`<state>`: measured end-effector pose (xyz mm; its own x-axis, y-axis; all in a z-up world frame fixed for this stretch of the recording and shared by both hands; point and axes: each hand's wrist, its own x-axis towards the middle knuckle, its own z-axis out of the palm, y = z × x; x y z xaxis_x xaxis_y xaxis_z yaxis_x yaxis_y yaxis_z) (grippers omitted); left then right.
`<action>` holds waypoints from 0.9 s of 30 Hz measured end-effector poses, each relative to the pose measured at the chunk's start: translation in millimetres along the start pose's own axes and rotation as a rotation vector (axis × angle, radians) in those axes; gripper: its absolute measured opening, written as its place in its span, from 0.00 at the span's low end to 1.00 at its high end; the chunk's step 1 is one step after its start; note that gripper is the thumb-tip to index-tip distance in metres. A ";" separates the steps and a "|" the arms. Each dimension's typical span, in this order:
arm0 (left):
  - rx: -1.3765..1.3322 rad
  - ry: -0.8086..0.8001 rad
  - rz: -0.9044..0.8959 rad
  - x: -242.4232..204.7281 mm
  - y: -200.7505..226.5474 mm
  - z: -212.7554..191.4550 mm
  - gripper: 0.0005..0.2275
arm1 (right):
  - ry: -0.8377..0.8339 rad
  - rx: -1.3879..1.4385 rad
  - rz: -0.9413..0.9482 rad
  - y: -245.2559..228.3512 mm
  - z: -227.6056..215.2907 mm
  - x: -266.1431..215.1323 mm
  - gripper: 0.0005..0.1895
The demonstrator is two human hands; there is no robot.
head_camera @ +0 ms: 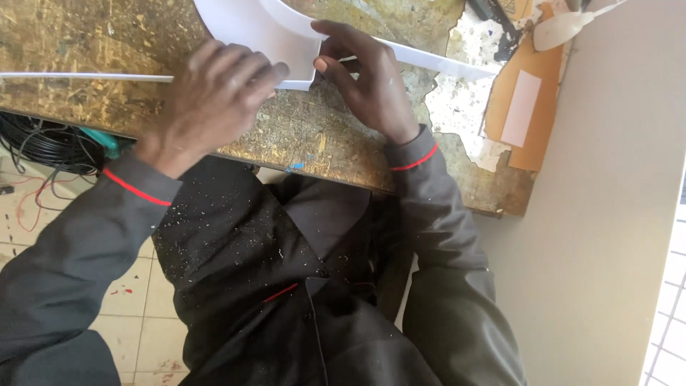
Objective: The person aligns a white plastic strip with a curved white plastic piece on a workbench. They use a soldering iron to heat the joint between the two pieces, then press them together to bond. The person repeats this process for another section of the assembly.
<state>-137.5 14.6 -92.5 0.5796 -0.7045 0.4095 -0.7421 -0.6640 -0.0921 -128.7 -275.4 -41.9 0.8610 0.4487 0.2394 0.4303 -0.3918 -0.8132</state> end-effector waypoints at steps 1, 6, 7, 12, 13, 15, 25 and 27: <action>0.094 0.042 0.005 -1.5 4.0 7.1 0.18 | 0.038 0.028 0.008 1.5 3.4 -3.9 0.20; 0.006 0.112 0.053 7.7 10.0 6.0 0.17 | 0.072 0.136 -0.060 16.1 16.2 -17.4 0.24; -0.007 0.121 0.074 9.7 8.2 2.4 0.17 | 0.057 0.085 -0.102 21.3 16.3 -19.5 0.26; 0.010 0.117 0.125 14.2 3.3 13.5 0.16 | 0.047 0.152 -0.082 31.8 16.2 -20.5 0.29; 0.030 0.122 0.136 14.9 3.5 14.1 0.17 | 0.047 0.167 -0.079 33.3 16.7 -20.6 0.29; 0.027 0.119 0.120 17.1 7.8 10.4 0.14 | 0.063 0.159 -0.065 28.4 16.3 -19.1 0.28; 0.012 0.153 0.038 21.9 20.1 11.7 0.14 | 0.120 0.090 -0.071 31.2 20.2 -14.7 0.25; 0.033 0.160 0.049 22.0 18.1 8.7 0.14 | 0.122 0.101 -0.079 29.2 21.5 -13.4 0.23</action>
<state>-135.2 -15.0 -93.1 0.4802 -0.6892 0.5426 -0.7551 -0.6395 -0.1441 -133.5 -275.6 -80.2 0.8547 0.3716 0.3624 0.4740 -0.2741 -0.8368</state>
